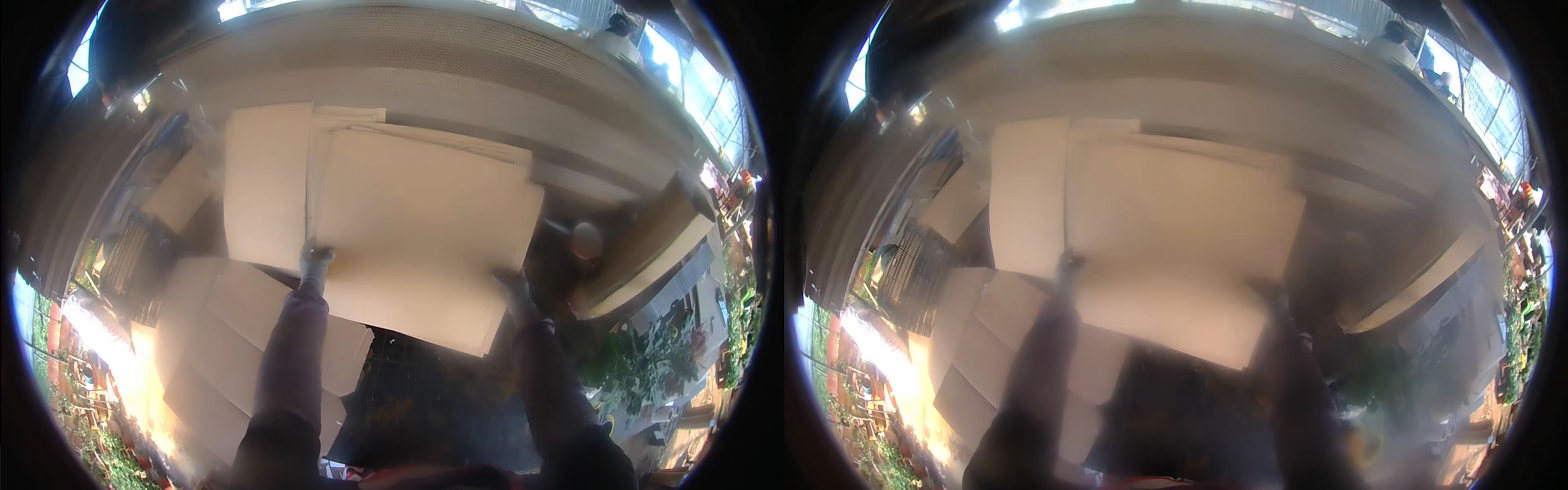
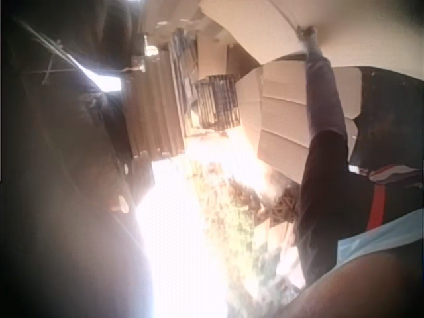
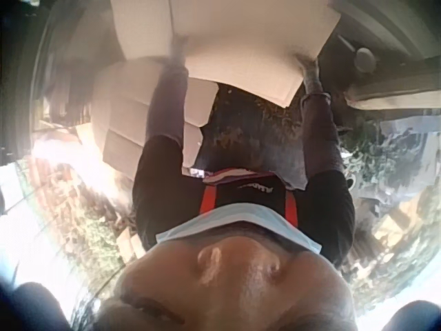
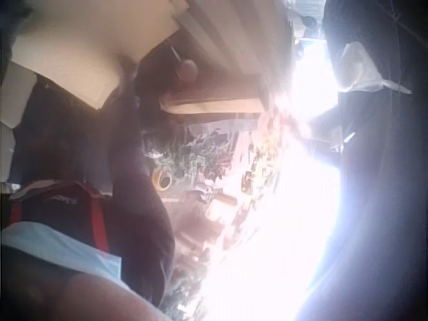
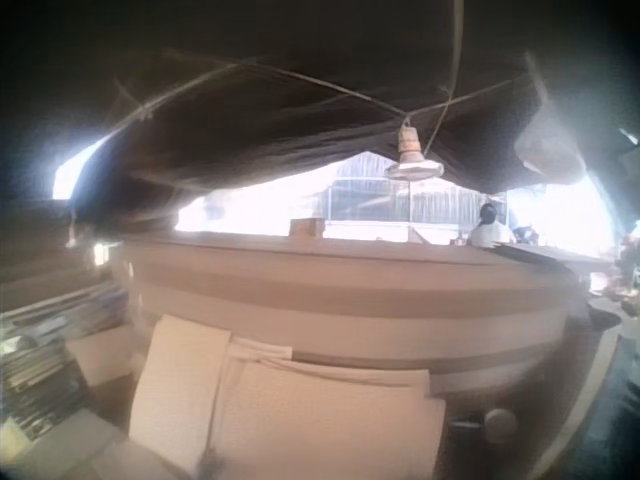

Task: The person repeatedly picks up large cardboard sheets, folds them, and uses a utility knife to cut them into smaller pieces. The person also places a potted plant on the table and moves it aside during the process.

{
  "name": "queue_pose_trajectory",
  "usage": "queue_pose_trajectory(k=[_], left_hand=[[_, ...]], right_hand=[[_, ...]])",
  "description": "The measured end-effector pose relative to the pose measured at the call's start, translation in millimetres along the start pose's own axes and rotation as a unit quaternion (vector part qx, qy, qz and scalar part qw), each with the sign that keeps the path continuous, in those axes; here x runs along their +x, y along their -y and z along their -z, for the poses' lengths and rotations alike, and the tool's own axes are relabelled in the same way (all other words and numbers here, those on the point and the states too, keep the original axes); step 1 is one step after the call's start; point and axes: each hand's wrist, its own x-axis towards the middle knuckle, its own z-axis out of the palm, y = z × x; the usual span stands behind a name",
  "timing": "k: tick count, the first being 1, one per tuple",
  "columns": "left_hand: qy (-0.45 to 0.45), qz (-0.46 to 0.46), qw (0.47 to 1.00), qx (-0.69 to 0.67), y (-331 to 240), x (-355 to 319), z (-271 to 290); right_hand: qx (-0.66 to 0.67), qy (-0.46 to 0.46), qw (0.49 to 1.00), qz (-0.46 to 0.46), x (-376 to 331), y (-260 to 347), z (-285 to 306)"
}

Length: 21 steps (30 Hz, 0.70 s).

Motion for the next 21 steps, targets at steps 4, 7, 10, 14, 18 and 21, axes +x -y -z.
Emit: queue_pose_trajectory(k=[4,7,10,14,18,21], left_hand=[[0.045,0.038,0.995,0.085,-26,3,-3],[0.143,0.096,0.977,0.126,-39,11,5],[0.124,0.034,0.99,0.057,-59,19,-3],[0.129,-0.051,0.982,-0.128,-86,28,-35],[0.106,-0.069,0.989,-0.071,-83,37,-76],[0.139,-0.12,0.983,-0.005,-64,42,-92]], right_hand=[[0.023,0.016,0.999,-0.016,17,-23,19],[-0.263,0.032,0.961,0.081,16,-32,40],[-0.677,0.029,0.659,0.326,21,-17,75],[-0.573,-0.045,0.65,0.498,62,39,116],[-0.563,-0.092,0.732,0.374,105,77,111],[-0.486,-0.15,0.813,0.284,106,69,93]])
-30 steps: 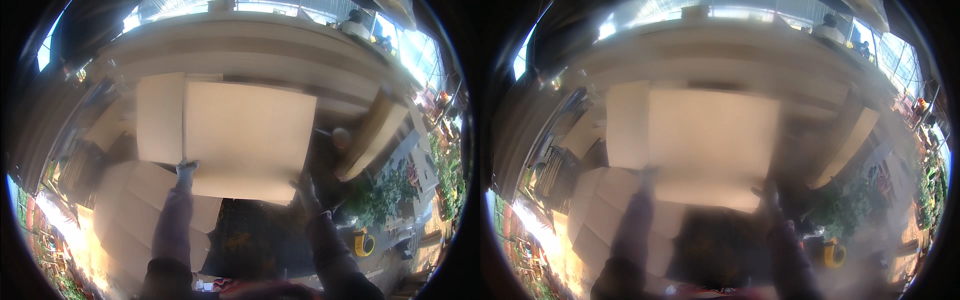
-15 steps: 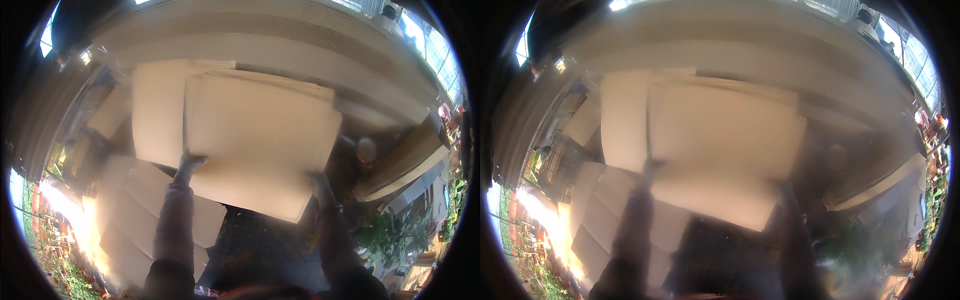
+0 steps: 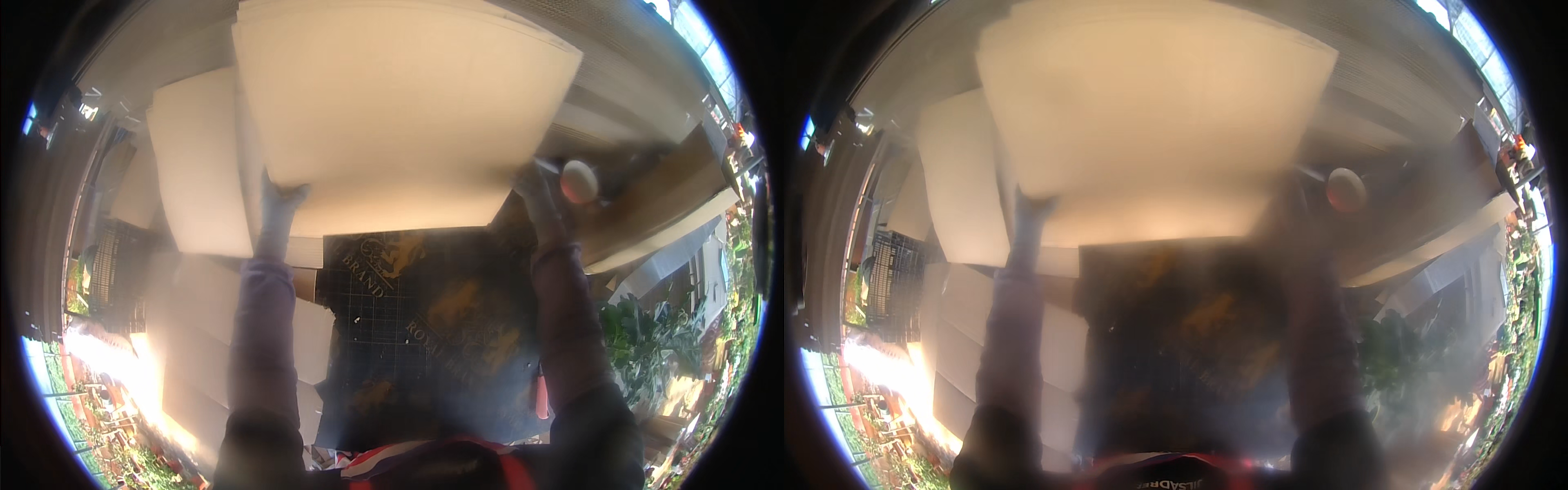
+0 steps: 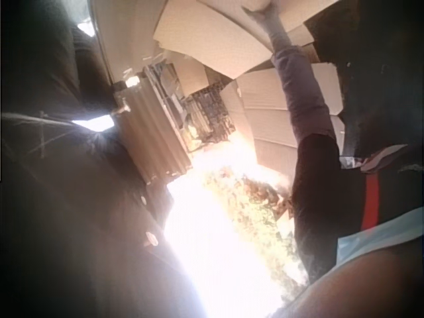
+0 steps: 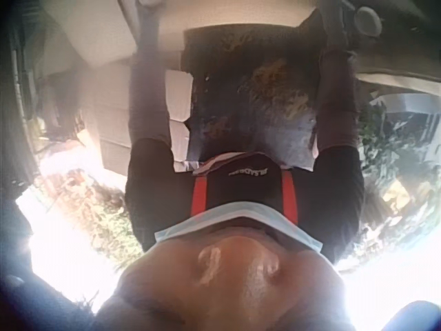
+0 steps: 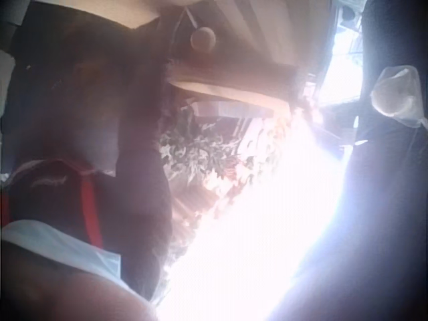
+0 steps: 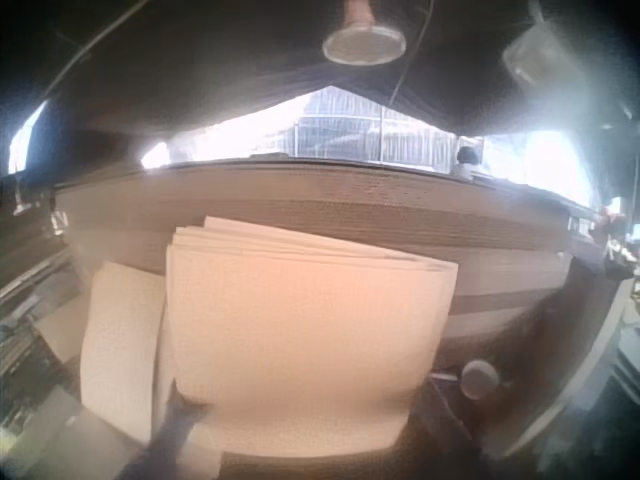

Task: The person repeatedly picks up large cardboard sheets, folds them, and uses a utility knife to cut them into smaller pieces. The person also places a potted plant on the table and moves it aside during the process.

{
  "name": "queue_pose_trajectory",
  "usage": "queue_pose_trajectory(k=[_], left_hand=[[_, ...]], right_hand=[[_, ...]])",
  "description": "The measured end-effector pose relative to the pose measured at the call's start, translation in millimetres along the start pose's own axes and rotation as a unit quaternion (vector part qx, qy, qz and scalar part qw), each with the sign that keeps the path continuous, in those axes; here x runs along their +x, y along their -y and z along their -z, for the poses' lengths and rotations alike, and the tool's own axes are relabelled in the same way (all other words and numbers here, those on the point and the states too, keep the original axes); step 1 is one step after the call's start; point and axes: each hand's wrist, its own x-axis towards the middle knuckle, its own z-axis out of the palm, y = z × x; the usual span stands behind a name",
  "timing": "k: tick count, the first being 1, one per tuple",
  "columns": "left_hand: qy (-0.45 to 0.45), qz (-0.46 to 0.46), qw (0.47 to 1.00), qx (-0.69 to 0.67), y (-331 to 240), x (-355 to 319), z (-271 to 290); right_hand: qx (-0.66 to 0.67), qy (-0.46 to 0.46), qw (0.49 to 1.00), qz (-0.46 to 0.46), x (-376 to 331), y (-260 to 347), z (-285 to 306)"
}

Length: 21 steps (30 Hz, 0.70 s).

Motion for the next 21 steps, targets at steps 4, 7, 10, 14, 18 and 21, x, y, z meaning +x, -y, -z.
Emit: queue_pose_trajectory(k=[4,7,10,14,18,21], left_hand=[[0.009,0.036,0.999,-0.04,21,-35,-19],[-0.044,0.141,0.985,-0.085,22,-56,-39],[-0.071,0.093,0.991,-0.064,13,-58,-54],[-0.016,0.107,0.991,-0.079,3,-37,-74],[-0.012,0.151,0.987,0.046,6,-24,-93],[-0.051,0.162,0.965,0.197,17,-29,-103]], right_hand=[[0.052,-0.016,0.995,-0.084,-16,6,-12],[0.056,-0.059,0.992,-0.1,-21,5,-11],[0.047,-0.129,0.985,-0.105,-25,4,-1],[0.033,-0.18,0.974,-0.137,-23,-3,12],[0.042,-0.144,0.974,-0.168,-8,-16,11],[0.054,-0.119,0.975,-0.183,1,-21,4]])
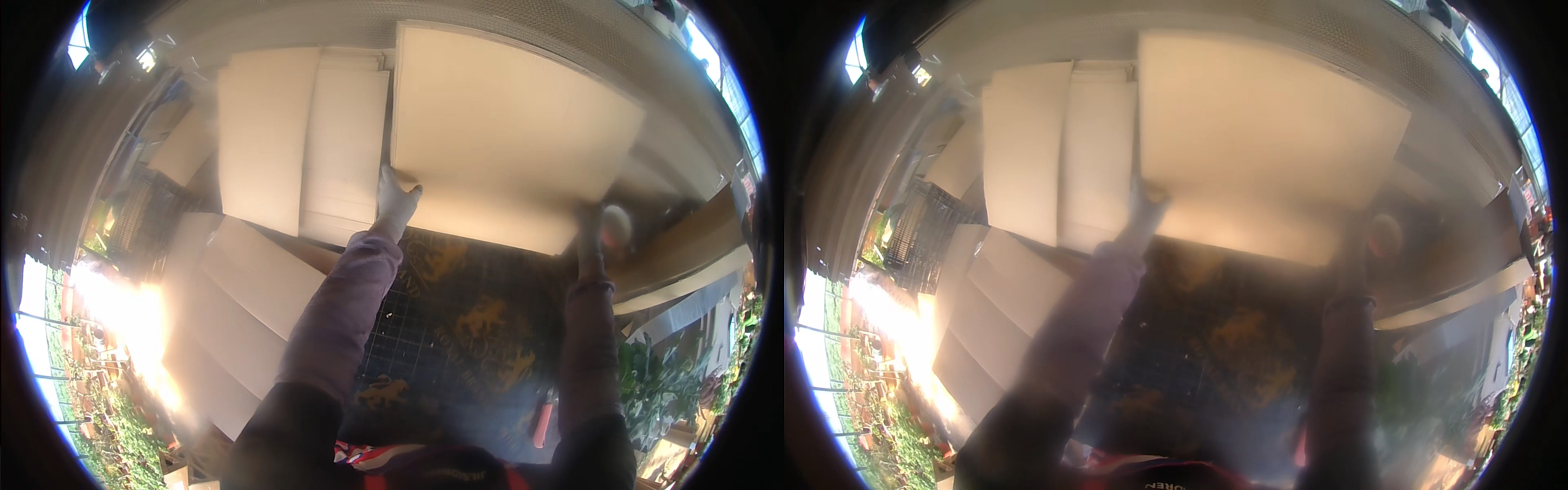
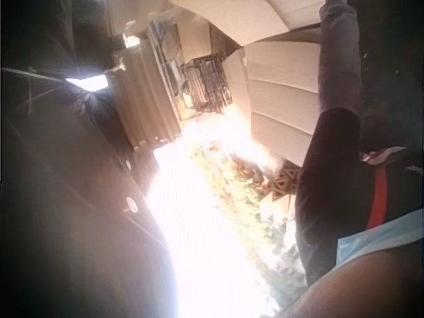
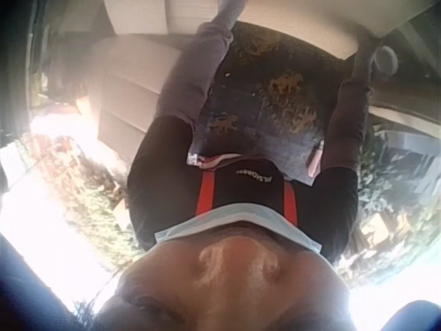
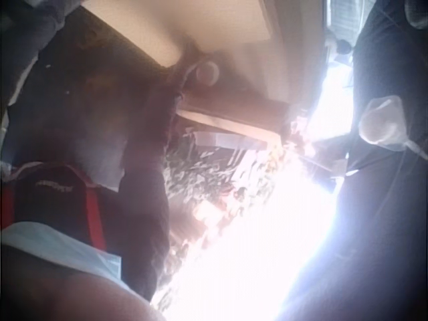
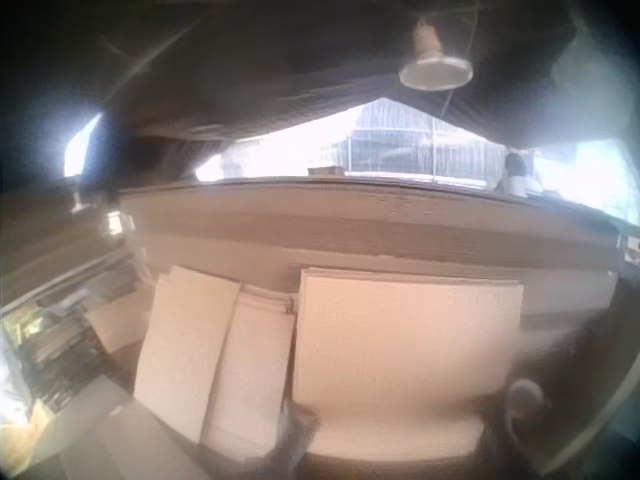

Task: The person repeatedly picks up large cardboard sheets, folds them, and uses a utility knife to cut them into smaller pieces. The person also places a potted plant on the table and moves it aside during the process.

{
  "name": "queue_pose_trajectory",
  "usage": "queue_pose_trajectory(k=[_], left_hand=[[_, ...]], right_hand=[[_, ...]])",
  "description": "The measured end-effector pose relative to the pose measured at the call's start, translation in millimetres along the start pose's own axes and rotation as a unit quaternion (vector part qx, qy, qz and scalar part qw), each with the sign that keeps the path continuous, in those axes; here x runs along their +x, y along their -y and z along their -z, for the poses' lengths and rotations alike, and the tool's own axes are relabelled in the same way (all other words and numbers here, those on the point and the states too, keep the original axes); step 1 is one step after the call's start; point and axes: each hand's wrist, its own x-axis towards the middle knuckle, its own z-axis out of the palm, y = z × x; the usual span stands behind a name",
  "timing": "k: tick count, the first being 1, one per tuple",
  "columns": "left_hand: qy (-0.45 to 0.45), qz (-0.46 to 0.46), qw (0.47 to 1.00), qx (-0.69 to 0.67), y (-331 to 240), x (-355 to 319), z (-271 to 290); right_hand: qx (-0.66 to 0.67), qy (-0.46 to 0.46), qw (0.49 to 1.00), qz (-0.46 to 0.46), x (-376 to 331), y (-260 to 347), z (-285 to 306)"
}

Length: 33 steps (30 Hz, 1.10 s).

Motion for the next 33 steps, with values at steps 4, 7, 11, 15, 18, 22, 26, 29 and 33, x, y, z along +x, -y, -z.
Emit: queue_pose_trajectory(k=[4,7,11,15,18,22,26,29,33], left_hand=[[-0.022,-0.092,0.995,0.013,26,-24,-1],[0.052,-0.086,0.994,-0.029,51,-53,14],[0.116,0.085,0.956,-0.256,80,-112,26],[0.235,0.069,0.927,-0.283,96,-142,19],[0.17,0.071,0.946,-0.266,99,-135,18],[0.215,0.066,0.919,-0.324,92,-131,27],[0.225,0.112,0.86,-0.443,71,-183,45],[0.249,0.124,0.88,-0.386,57,-239,61],[0.262,0.226,0.859,-0.377,52,-288,83]], right_hand=[[0.012,0.011,1.0,-0.011,-3,6,-1],[0.016,-0.006,1.0,-0.007,-14,15,8],[0.007,-0.062,0.998,0.016,-27,19,13],[-0.005,-0.095,0.995,0.023,-25,18,7],[0.029,-0.067,0.996,0.046,-27,27,5],[-0.124,-0.084,0.988,-0.022,-36,55,10],[-0.103,-0.013,0.988,-0.114,-29,69,18],[-0.001,0.06,0.996,-0.069,-11,57,20],[0.047,0.107,0.993,-0.003,-13,34,34]])
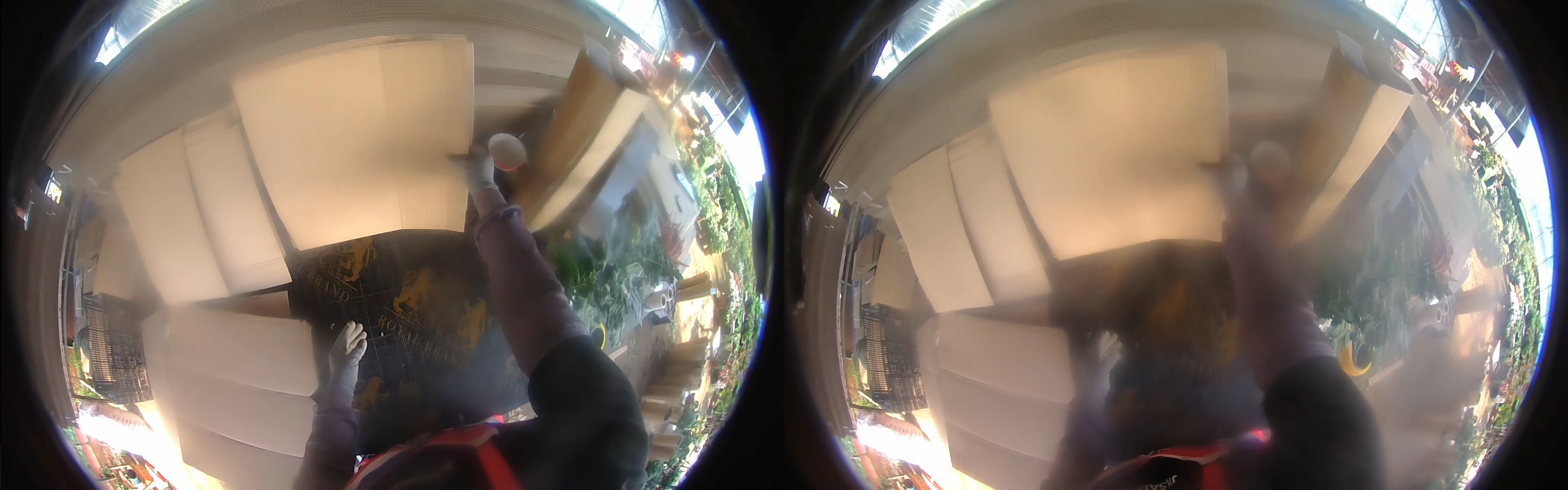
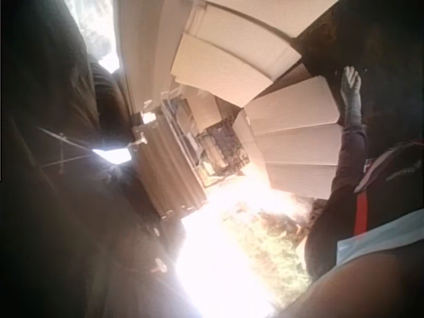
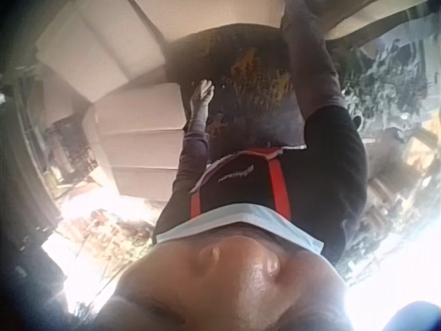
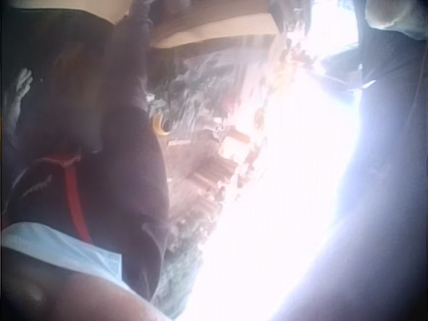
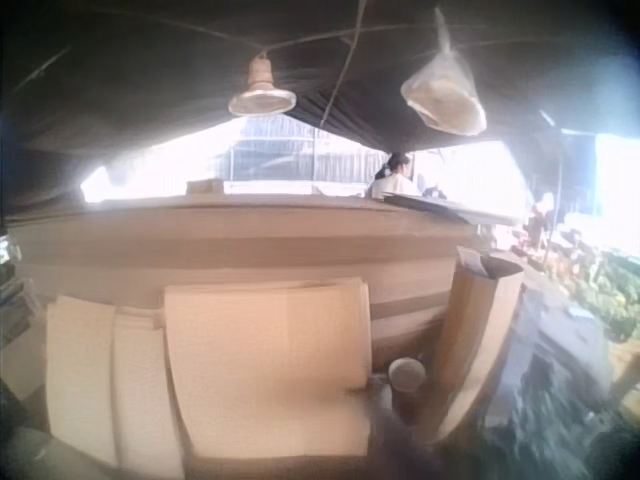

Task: The person repeatedly picks up large cardboard sheets, folds them, and uses a utility knife to cut them into smaller pieces. The person also places a potted plant on the table and moves it aside during the process.

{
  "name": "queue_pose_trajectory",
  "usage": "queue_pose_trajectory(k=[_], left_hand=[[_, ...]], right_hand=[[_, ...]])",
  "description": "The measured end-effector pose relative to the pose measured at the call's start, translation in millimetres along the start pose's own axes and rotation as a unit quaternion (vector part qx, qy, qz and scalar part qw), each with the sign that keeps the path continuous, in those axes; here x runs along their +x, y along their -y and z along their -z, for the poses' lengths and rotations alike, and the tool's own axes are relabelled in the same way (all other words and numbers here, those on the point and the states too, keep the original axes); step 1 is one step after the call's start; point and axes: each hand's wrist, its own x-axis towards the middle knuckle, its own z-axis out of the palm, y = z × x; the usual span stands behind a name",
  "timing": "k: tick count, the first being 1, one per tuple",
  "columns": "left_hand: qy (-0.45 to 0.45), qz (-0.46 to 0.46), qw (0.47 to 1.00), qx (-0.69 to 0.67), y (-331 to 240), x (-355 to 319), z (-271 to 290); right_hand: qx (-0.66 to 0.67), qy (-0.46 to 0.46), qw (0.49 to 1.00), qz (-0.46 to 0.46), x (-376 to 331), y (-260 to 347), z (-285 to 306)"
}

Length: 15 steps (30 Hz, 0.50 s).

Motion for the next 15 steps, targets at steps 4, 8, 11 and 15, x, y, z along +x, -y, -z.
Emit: queue_pose_trajectory(k=[4,8,11,15], left_hand=[[0.022,0.063,0.998,-0.018,10,-34,-14],[0.066,0.14,0.973,-0.174,0,-63,-49],[0.105,-0.03,0.993,0.049,-6,-91,-71],[0.079,-0.093,0.973,0.194,21,-117,-49]], right_hand=[[0.18,0.014,0.984,-0.012,-87,4,35],[0.484,0.019,0.868,-0.105,-218,33,57],[0.377,0.029,0.913,-0.153,-321,47,53],[0.349,0.198,0.904,-0.148,-406,40,90]])
